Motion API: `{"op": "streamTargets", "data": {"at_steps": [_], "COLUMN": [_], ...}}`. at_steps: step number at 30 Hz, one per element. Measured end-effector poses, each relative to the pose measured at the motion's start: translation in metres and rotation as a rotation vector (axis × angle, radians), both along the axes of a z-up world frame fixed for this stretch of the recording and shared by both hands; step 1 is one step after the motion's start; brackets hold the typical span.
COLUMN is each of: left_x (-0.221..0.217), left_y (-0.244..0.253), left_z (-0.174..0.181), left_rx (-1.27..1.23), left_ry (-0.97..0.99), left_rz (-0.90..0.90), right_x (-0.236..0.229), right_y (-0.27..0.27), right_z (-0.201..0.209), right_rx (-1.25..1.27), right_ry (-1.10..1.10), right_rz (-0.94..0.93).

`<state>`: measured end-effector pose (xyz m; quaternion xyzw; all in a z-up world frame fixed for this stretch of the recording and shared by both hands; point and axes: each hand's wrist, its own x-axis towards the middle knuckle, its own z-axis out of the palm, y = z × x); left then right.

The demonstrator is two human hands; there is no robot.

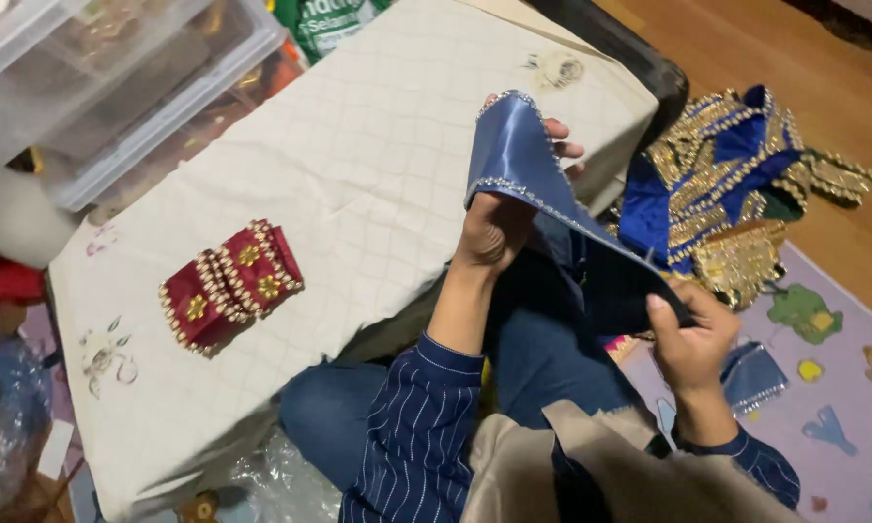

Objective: Folding a blue decorative fabric sash on a white surface

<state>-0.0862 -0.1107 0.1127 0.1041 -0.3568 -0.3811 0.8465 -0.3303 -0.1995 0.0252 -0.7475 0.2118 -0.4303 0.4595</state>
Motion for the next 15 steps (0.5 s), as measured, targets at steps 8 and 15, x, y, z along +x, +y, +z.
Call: {"op": "streamTargets", "data": {"at_steps": [8, 15], "left_x": [0.042, 0.056], "left_y": [0.059, 0.122], "left_z": [0.051, 0.078], "left_rx": [0.001, 0.082], "left_ry": [-0.296, -0.500], "left_rz": [0.301, 0.297], "right_x": [0.124, 0.224], "right_y": [0.053, 0.092], "right_z": [0.101, 0.074], "right_rx": [-0.345, -0.446], "right_ry": [0.335, 0.677], "right_rz": [0.212, 0.280]}}
